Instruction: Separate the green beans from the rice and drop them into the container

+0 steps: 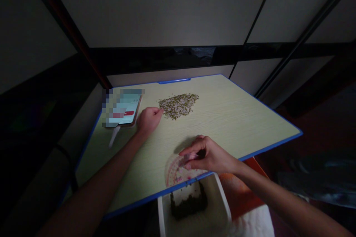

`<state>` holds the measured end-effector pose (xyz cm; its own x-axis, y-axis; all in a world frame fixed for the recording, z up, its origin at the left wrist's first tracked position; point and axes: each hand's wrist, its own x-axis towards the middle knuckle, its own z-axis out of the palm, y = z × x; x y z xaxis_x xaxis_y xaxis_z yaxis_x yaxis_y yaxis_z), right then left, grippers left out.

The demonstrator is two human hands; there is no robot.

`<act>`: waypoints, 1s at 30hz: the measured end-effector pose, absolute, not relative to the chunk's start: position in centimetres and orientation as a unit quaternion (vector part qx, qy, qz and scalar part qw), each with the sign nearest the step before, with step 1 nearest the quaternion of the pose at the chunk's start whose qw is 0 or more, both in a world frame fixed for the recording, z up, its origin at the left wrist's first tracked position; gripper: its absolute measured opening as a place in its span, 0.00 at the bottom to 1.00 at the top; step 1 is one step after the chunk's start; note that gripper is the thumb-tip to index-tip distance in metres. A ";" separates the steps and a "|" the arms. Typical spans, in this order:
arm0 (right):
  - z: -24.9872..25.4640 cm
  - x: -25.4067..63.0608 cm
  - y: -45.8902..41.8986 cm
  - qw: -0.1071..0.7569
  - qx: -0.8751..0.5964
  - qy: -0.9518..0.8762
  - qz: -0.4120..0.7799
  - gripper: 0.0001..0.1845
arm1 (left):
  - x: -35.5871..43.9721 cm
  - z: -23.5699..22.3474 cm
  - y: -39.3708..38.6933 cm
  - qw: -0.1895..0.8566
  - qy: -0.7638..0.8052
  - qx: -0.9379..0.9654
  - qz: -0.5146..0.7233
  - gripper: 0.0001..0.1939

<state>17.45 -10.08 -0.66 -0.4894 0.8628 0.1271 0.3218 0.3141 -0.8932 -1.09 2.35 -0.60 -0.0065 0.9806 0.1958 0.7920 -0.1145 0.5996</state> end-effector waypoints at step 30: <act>0.4 20.4 -6.4 0.381 -0.400 -0.583 0.596 0.14 | -1.4 -0.8 2.5 0.153 0.641 0.694 0.290 0.19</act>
<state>20.39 -6.42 0.41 -0.3903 0.9202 -0.0316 0.0119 -0.0292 -0.9995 -1.40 2.46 -0.81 0.0093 0.9785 0.2061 0.8011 -0.1306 0.5841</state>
